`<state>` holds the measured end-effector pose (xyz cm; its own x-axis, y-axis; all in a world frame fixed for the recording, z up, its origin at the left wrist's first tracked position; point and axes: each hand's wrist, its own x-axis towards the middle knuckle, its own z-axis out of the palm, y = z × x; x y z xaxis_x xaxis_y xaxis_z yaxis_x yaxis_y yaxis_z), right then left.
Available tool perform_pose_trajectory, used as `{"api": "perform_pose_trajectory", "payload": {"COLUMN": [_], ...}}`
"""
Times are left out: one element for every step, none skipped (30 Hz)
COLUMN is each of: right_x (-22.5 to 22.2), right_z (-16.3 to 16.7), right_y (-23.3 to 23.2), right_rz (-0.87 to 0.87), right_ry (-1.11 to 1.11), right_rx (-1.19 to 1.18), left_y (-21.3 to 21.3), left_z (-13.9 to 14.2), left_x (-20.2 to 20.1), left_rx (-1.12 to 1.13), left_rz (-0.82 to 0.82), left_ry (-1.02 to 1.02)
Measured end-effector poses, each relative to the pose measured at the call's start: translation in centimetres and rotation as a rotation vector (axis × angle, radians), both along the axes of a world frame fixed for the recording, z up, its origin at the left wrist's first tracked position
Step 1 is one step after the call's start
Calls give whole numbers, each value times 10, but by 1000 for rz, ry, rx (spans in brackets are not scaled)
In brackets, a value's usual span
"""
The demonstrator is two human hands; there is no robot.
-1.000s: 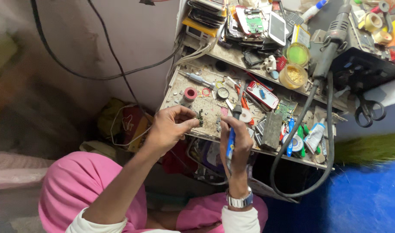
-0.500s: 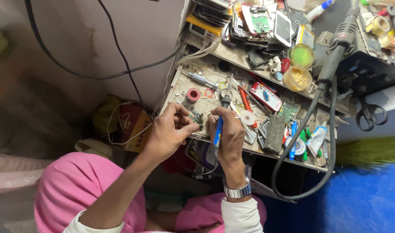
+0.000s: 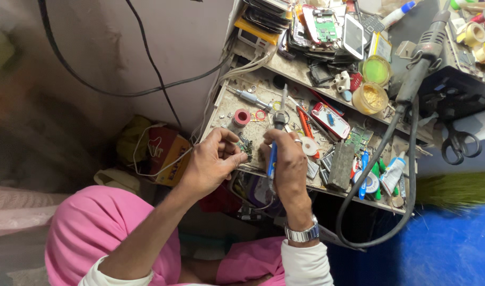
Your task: The person uses a soldering iron and solder wire to work on a small green circuit board. They hold the board with one hand and apply the soldering iron with the other, occasionally adjusting the board's position.
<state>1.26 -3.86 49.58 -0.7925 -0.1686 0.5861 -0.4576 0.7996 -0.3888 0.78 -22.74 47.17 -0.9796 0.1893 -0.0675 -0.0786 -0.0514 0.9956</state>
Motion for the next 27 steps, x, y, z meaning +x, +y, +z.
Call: {"api": "perform_pose_trajectory", "payload": {"right_x": [-1,-1,4,12,19,24,28,30,31,31,31,32,33,34,34,35,36,36,37,38,39,39,40,41,42,44,44], "right_z": [-1,0,0,-1,-1,-1,-1,-1,-2,-3,-3,-4,-5,-5,-5,-5,-4,-3,-3,-2,-2,-1,-1,0,1,3,2], "right_y": [0,0,0,0,-1,-2,-4,-5,-8,-12,-15,-17,-20,-22,-23,-23,-23,-23,-24,-25,-27,-28,-29,-30,-30,-30,-31], "right_rz": [-10,-20,-33,-48,-66,-79,-91,-100,-42,18,79,60,39,17,27,36,46,46,47,51,69,85,102,108,115,122,126], "right_ry": [-16,-32,-78,-127,-174,-222,-268,-314,-286,-257,-227,-206,-186,-165,-162,-159,-154,-152,-151,-151,-139,-126,-112,-108,-104,-100,-102], "right_rx": [-73,-145,-273,-402,-531,-671,-811,-952,-1051,-1150,-1248,-1267,-1288,-1307,-1313,-1319,-1323,-1328,-1333,-1340,-1344,-1347,-1351,-1367,-1384,-1400,-1418], "left_y": [1,3,4,5,6,10,15,20,22,24,27,28,30,31,32,32,32,33,33,34,33,32,31,31,31,30,30], "left_z": [0,0,0,-1,-1,-1,0,2,4,6,8,10,12,14,16,18,20,22,24,26,27,29,31,33,35,37,37], "left_x": [0,0,0,2,4,5,5,6,7,8,10,11,12,14,15,17,18,18,20,20,22,24,26,28,29,31,31], "left_rx": [2,5,6,-2,-9,-15,22,58,92,92,93,94,94,94,93,98,104,110,117,123,129,119,110,100,107,114,121], "left_rz": [5,11,18,25,29,31,34,39,47,50,52,55,54,53,51,48,45,43,38,34,29,31,32,32,24,16,9], "left_ry": [29,59,85,70,55,42,50,57,64,81,98,114,109,103,97,111,126,141,145,149,153,175,198,220,228,236,243]}}
